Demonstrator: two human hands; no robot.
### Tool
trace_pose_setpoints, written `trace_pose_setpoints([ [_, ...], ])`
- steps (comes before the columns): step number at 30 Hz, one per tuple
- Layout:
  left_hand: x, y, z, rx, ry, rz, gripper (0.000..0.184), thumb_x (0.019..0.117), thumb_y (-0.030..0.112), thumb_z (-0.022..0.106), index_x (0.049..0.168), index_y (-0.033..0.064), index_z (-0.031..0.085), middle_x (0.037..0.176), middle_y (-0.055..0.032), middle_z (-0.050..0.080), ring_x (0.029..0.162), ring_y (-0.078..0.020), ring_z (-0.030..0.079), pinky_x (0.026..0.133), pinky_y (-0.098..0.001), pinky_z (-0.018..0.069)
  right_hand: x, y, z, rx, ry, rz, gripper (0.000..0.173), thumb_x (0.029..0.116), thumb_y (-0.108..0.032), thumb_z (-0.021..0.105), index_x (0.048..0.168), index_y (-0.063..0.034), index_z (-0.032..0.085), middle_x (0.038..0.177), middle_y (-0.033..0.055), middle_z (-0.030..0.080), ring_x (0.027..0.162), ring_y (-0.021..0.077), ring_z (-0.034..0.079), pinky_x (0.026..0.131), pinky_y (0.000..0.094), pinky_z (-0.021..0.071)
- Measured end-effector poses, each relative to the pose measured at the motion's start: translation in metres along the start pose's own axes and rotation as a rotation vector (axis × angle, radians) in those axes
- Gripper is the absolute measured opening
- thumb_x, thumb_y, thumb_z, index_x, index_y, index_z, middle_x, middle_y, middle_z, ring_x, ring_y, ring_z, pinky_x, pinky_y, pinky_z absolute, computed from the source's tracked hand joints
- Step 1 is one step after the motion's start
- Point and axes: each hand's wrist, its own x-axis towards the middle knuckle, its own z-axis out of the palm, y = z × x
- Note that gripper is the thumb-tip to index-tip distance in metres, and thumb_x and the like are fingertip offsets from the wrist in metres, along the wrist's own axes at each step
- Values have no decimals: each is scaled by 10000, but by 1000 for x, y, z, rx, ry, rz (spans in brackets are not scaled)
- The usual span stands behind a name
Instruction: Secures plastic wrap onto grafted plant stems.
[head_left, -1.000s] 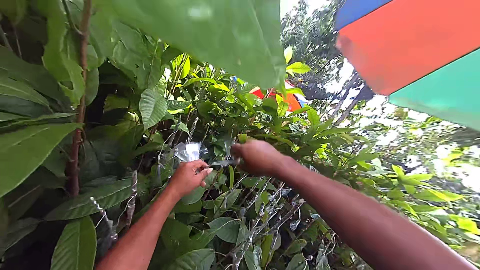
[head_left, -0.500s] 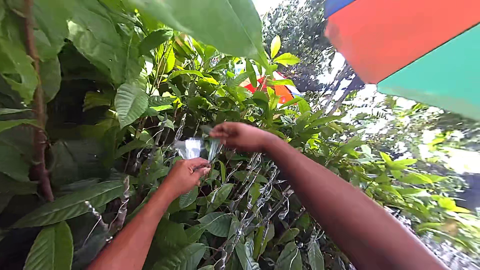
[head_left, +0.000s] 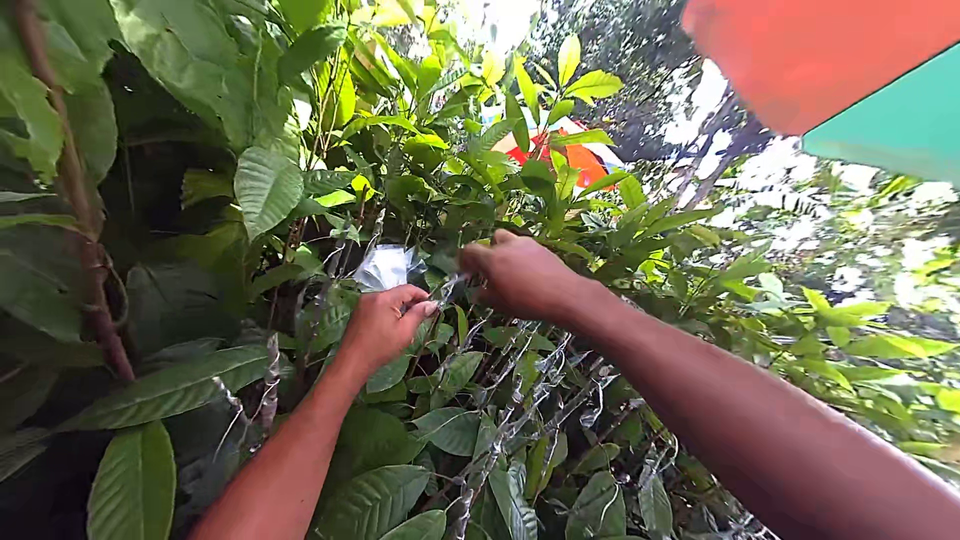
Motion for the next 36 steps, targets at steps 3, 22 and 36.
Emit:
trace_pose_setpoints([
  [3, -2, 0, 2, 8, 49, 32, 200, 1026, 245, 628, 1145, 114, 721, 817, -37, 720, 583, -123, 650, 575, -350, 578, -10, -22, -4, 427, -20, -41, 173, 978, -150, 694, 1128, -67, 670, 821, 16, 700, 652, 102, 627, 584, 293, 522],
  [22, -2, 6, 12, -20, -6, 214, 244, 1039, 231, 586, 1182, 87, 721, 868, -61, 711, 631, -132, 636, 612, -363, 567, 21, 10, 4, 25, 109, -164, 112, 953, -116, 684, 1006, -45, 754, 936, 130, 702, 876, 278, 679, 830, 508, 549],
  [36, 0, 1, -7, -347, 155, 41, 84, 958, 53, 671, 1039, 61, 693, 762, -9, 662, 519, -62, 560, 507, -228, 504, 3, -51, 26, -312, 67, -194, 164, 1002, -95, 557, 1097, -68, 688, 938, 145, 672, 768, 354, 688, 589, 539, 543],
])
